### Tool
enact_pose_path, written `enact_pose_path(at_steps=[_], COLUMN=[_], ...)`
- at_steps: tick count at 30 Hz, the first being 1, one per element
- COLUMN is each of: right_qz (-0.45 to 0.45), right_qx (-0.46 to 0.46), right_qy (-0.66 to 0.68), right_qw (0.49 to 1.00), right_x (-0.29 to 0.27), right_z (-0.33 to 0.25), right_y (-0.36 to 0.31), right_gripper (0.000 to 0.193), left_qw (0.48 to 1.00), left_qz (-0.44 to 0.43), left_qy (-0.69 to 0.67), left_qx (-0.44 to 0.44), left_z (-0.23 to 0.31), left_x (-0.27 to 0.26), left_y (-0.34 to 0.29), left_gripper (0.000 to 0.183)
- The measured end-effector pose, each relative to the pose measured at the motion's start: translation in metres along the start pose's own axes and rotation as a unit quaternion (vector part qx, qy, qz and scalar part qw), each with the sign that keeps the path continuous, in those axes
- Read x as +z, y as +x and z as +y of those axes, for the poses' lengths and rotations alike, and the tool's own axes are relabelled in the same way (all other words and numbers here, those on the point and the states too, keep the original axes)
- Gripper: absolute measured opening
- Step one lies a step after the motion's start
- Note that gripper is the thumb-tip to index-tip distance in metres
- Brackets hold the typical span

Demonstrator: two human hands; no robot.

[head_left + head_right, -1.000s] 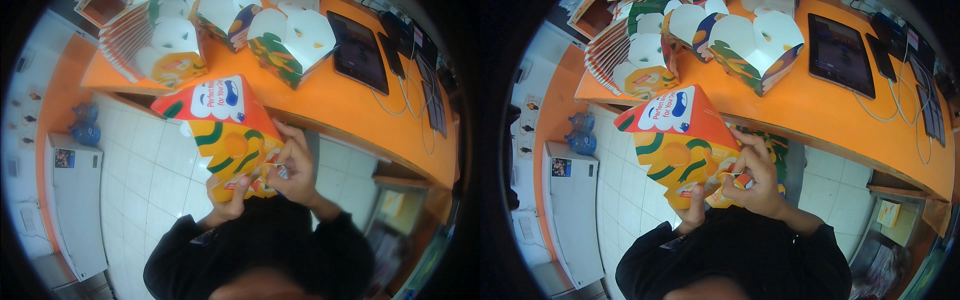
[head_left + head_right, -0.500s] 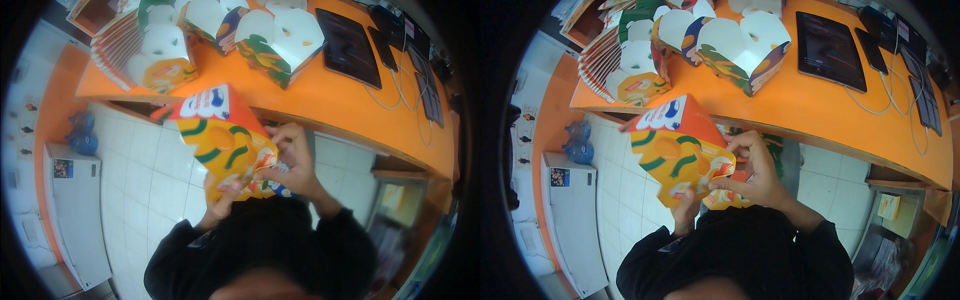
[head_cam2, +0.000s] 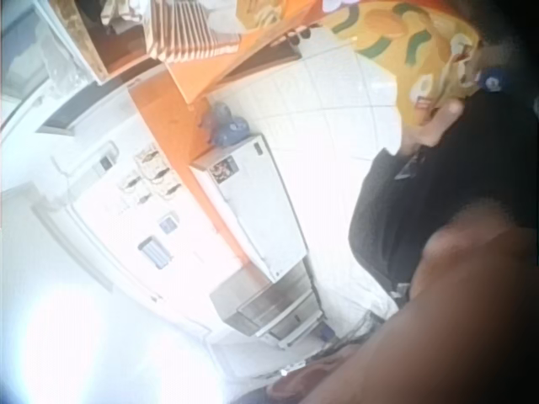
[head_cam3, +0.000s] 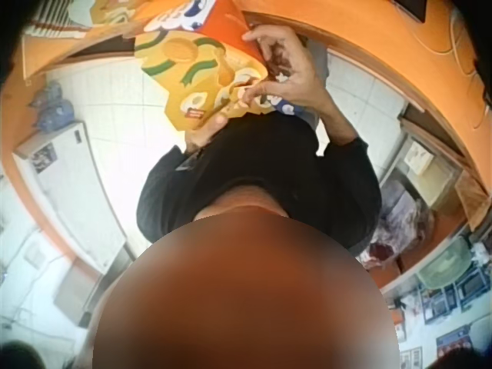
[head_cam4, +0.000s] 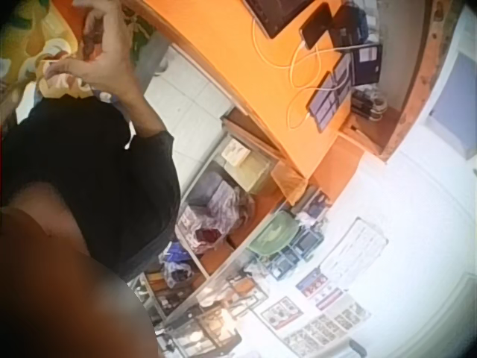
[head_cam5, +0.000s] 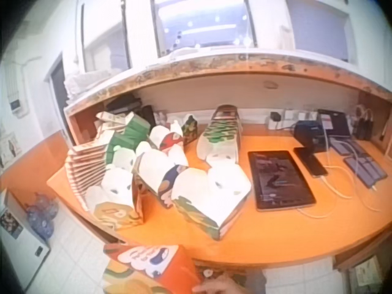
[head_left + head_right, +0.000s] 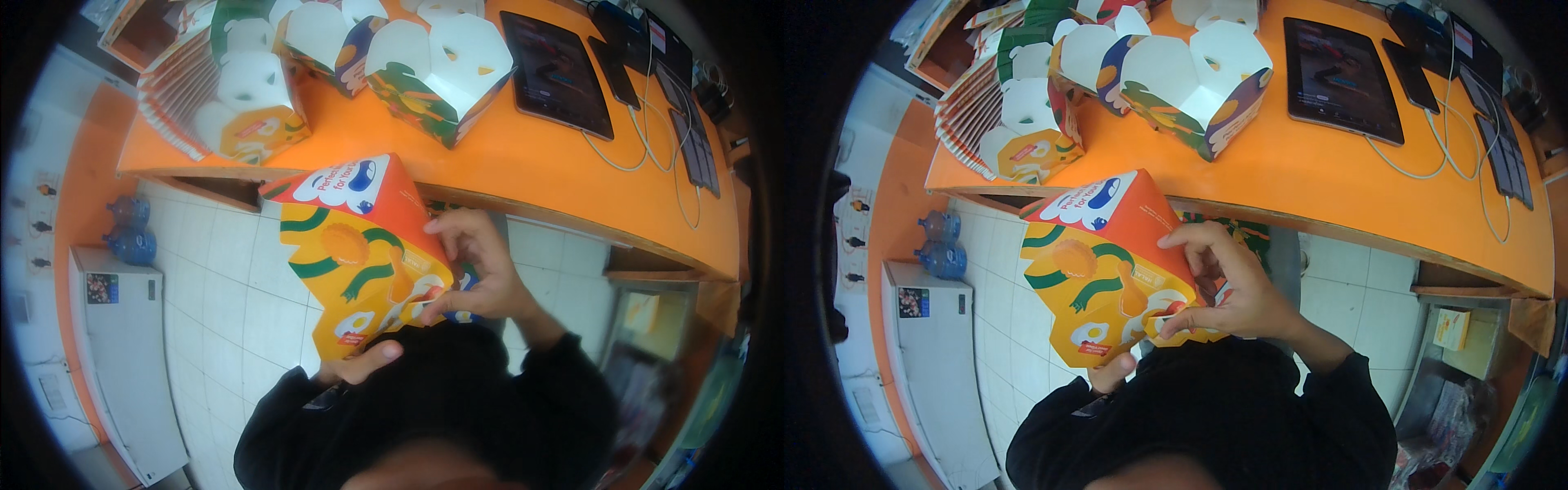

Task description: The person assembles flat-packed paperboard food boxes at a counter. They fold the panels, tuck flaps, and form the box shape, then place the finished boxes on the counter. The process is repeated for several boxes.

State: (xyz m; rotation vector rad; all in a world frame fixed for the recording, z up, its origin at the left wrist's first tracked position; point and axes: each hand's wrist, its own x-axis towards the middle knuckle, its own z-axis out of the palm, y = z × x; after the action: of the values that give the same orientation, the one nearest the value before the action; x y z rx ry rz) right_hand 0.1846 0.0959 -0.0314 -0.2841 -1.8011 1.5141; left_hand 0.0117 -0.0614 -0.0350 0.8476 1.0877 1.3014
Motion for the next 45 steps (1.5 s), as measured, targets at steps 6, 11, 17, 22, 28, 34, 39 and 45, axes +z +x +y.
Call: enact_pose_path(at_steps=[6,11,17,22,28,34,39,45], right_qz=[0.048,-0.015,0.2,0.233,0.178,0.241,0.248,-0.129], right_qx=[0.006,0.07,0.072,0.079,0.218,0.085,0.03,0.062], right_qy=[-0.04,-0.1,-0.12,-0.48,-0.67,-0.51,-0.279,-0.247], right_qw=[0.998,0.992,0.97,0.842,0.687,0.822,0.927,0.958], right_x=[0.014,0.007,-0.098,-0.211,-0.259,-0.267,-0.213,-0.085], right_z=[0.001,-0.009,-0.035,-0.027,0.002,-0.01,-0.054,-0.064], right_y=[0.007,0.009,0.016,0.053,0.066,0.074,0.054,0.001], right_gripper=[0.064,0.05,0.013,0.031,0.049,0.046,0.04,0.051], left_qw=[0.984,0.994,0.946,0.95,0.942,0.979,0.944,0.953], left_qz=[0.022,0.012,-0.005,-0.101,-0.191,-0.197,-0.133,-0.248], left_qy=[0.172,0.101,0.324,0.29,0.265,0.019,-0.292,-0.166], left_qx=[-0.051,0.036,0.001,0.058,0.076,-0.048,-0.078,-0.043], left_z=[0.013,0.011,0.016,0.018,0.025,0.017,-0.003,-0.035], left_x=[0.01,0.01,0.005,0.001,-0.006,-0.012,-0.031,-0.046], left_y=[0.022,0.031,0.015,0.013,0.018,0.02,0.018,0.044], left_gripper=[0.041,0.036,0.032,0.034,0.036,0.041,0.051,0.071])
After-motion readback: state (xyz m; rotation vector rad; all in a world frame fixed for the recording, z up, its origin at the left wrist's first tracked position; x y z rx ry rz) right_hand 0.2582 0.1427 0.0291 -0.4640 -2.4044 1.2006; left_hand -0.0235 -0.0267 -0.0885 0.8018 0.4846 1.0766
